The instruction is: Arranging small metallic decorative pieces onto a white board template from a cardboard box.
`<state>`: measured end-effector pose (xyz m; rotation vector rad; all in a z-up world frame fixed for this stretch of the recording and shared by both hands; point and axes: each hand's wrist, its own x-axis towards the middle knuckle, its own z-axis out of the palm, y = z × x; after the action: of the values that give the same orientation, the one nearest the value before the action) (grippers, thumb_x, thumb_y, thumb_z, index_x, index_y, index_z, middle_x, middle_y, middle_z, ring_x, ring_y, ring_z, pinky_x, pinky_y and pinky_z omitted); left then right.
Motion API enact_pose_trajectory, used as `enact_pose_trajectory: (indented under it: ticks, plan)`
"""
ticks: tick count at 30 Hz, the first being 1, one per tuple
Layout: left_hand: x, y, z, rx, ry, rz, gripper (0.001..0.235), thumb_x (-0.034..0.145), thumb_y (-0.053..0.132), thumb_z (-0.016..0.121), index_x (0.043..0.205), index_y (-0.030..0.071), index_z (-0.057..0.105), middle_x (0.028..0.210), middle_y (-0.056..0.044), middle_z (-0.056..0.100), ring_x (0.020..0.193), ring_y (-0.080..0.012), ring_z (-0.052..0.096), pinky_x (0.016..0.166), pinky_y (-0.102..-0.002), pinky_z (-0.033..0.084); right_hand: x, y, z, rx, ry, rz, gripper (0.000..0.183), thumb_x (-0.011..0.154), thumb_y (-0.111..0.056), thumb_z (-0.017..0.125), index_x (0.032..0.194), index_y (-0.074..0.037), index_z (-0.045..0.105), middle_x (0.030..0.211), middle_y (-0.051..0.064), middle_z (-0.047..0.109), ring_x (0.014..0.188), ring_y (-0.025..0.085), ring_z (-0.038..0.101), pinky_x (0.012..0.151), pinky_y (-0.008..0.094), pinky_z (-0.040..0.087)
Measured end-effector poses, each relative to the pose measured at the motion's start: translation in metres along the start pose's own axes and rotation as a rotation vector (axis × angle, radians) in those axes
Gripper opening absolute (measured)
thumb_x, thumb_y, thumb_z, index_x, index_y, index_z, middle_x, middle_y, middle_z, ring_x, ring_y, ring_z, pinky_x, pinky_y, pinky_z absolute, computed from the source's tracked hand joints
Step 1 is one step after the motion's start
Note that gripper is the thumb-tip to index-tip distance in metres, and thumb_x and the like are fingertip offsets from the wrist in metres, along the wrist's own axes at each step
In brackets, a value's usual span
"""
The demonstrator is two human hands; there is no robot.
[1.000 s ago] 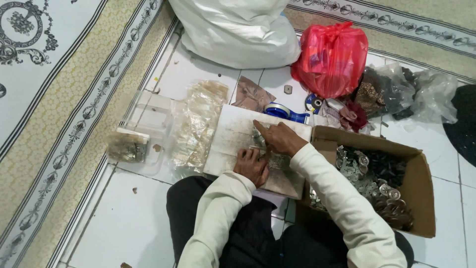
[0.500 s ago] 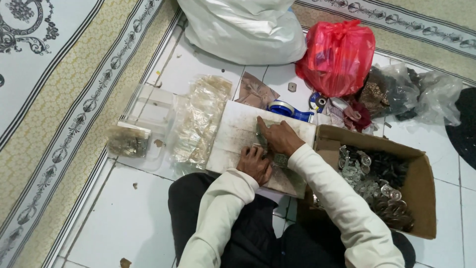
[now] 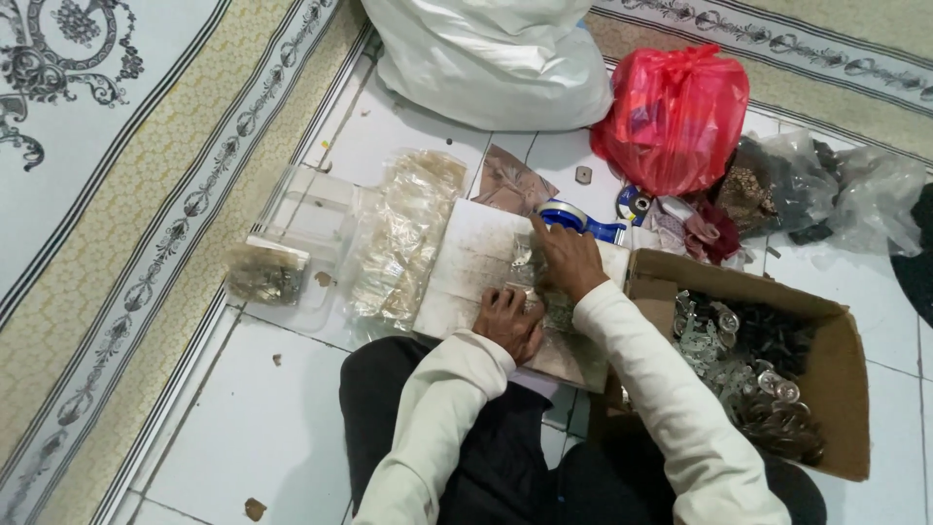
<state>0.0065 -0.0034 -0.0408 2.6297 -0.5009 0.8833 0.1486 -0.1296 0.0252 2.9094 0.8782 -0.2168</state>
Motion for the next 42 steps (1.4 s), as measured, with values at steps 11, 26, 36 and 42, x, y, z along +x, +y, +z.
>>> enact_pose_trajectory:
  ticks: [11,26,36,42]
  plan:
    - [-0.006,-0.005,0.018,-0.014,0.118,-0.057,0.045,0.078,0.029,0.061,0.122,0.022,0.064,0.091,-0.007,0.054,0.087,-0.0284,0.06,0.088,-0.048,0.044,-0.079,0.003,0.029,0.798,0.36,0.504,0.035,0.089,-0.016,0.077,0.119,-0.001,0.068,0.09,0.024,0.074,0.091,0.045,0.073,0.076,0.056,0.058]
    - [-0.005,-0.028,0.057,0.075,0.053,-0.013,0.011,0.082,0.02,0.072,0.09,0.017,0.064,0.093,-0.005,0.061,0.085,-0.0273,0.066,0.077,-0.042,0.047,-0.116,-0.047,0.056,1.692,0.278,0.939,0.06,0.09,-0.033,0.08,0.126,0.011,0.061,0.098,0.029,0.074,0.076,0.035,0.076,0.065,0.046,0.066]
    - [0.004,0.009,0.054,0.022,0.029,-0.062,0.013,0.086,0.022,0.07,0.093,0.014,0.063,0.089,-0.007,0.058,0.082,-0.0272,0.065,0.072,-0.042,0.048,-0.115,-0.067,0.04,1.806,0.338,1.004,0.048,0.088,-0.035,0.085,0.106,0.006,0.07,0.089,0.021,0.072,0.072,0.028,0.071,0.064,0.039,0.062]
    - [0.001,0.011,0.018,-0.287,-0.025,-0.382,0.02,0.087,0.022,0.071,0.106,0.014,0.068,0.095,-0.009,0.065,0.088,-0.0333,0.07,0.074,-0.044,0.055,-0.099,-0.059,0.067,1.686,0.464,0.999,0.032,0.088,-0.02,0.079,0.093,0.01,0.068,0.076,0.022,0.067,0.065,0.03,0.071,0.057,0.041,0.06]
